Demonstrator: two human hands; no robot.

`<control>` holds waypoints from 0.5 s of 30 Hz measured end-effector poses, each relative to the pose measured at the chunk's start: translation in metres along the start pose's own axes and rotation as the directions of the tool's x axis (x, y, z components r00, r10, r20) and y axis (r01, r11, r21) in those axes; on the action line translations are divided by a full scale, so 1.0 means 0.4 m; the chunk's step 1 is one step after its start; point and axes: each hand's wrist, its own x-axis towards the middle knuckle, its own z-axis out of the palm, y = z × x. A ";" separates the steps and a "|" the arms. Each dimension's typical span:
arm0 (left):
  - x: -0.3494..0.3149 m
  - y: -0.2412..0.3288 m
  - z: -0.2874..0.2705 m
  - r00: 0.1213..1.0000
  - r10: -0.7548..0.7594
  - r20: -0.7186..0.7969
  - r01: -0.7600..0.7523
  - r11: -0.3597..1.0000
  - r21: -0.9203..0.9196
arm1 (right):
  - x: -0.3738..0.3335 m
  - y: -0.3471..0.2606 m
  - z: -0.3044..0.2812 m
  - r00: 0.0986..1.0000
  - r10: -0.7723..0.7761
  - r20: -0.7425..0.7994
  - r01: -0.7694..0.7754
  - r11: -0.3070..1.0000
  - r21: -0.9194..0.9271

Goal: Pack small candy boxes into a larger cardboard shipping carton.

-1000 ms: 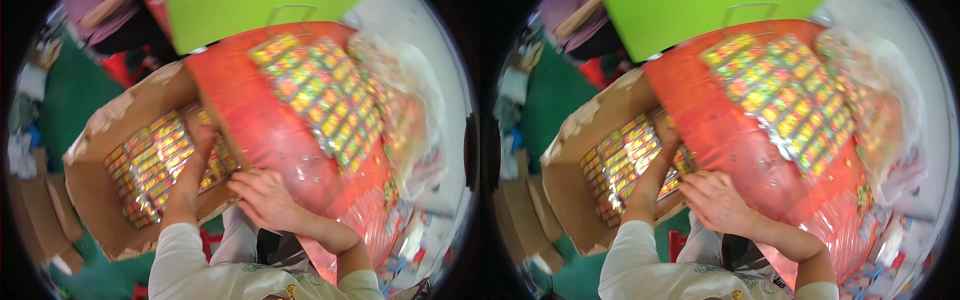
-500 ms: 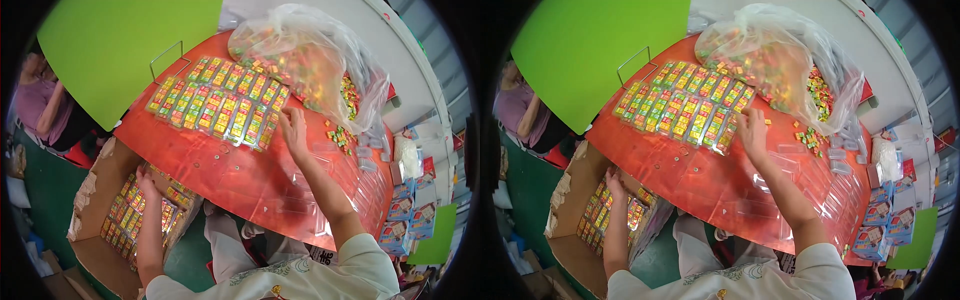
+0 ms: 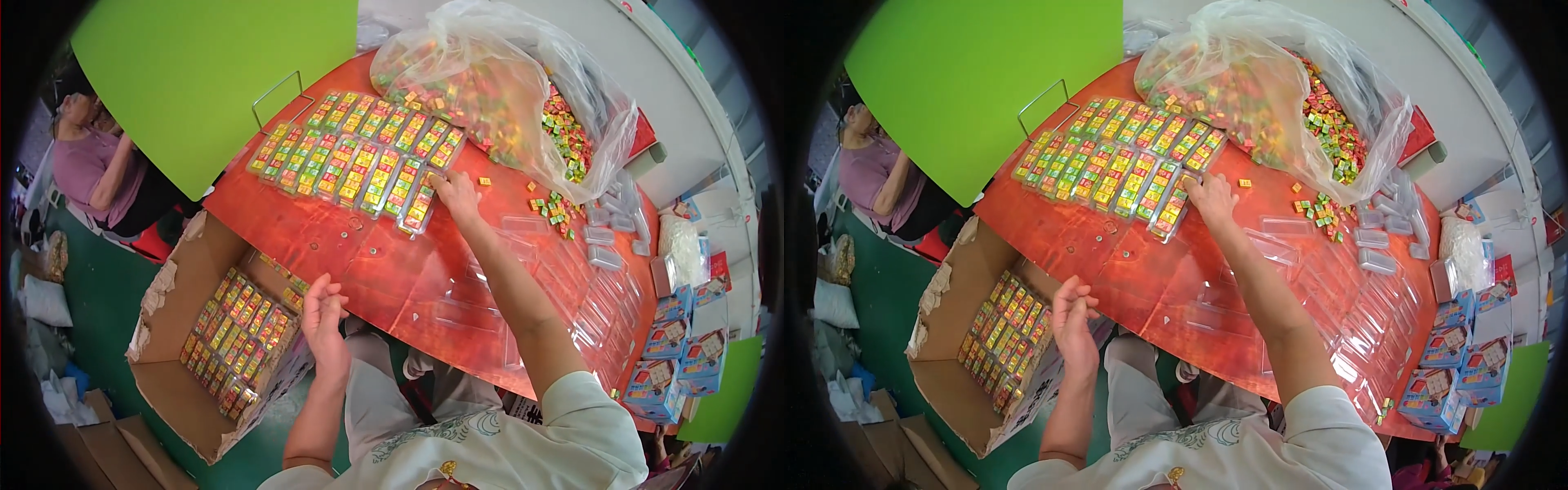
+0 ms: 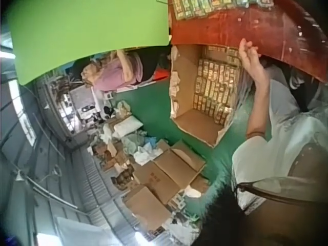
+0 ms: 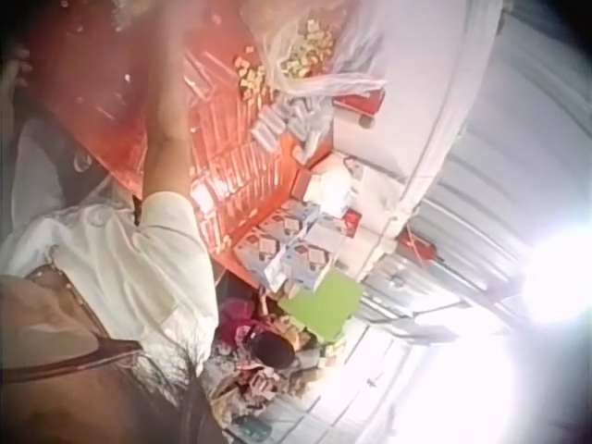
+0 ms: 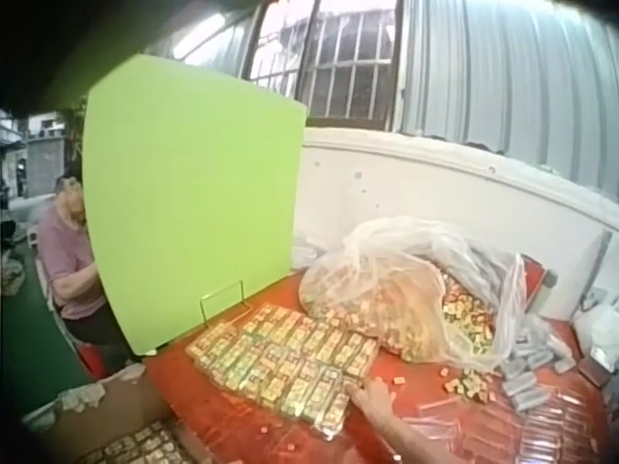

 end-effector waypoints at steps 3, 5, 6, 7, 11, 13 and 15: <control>-0.024 -0.029 0.003 0.999 -0.039 -0.023 0.040 0.999 0.034 | -0.051 -0.012 -0.006 0.999 -0.051 0.015 0.051 0.997 -0.049; -0.040 -0.037 0.013 0.997 -0.061 -0.037 0.063 0.997 0.055 | -0.085 -0.007 -0.016 0.995 -0.086 0.041 0.088 0.995 -0.048; -0.047 -0.043 0.020 0.996 -0.062 -0.062 0.065 0.997 0.048 | -0.101 -0.005 -0.020 0.991 -0.124 0.059 0.127 0.991 -0.048; -0.056 -0.045 0.025 0.994 -0.065 -0.087 0.069 0.997 0.044 | -0.120 -0.003 -0.021 0.990 -0.121 0.070 0.125 0.991 -0.042; -0.061 -0.024 0.035 0.991 -0.076 -0.106 0.100 0.965 0.242 | -0.186 0.000 0.005 0.945 -0.319 0.064 0.322 0.946 -0.029; -0.053 -0.040 0.029 0.998 0.058 0.030 -0.064 0.799 0.598 | -0.217 0.009 0.023 0.905 -0.419 0.074 0.425 0.895 -0.134; -0.059 -0.042 0.051 0.996 0.065 0.057 -0.086 0.727 0.681 | -0.255 0.026 0.020 0.866 -0.494 0.080 0.499 0.842 -0.203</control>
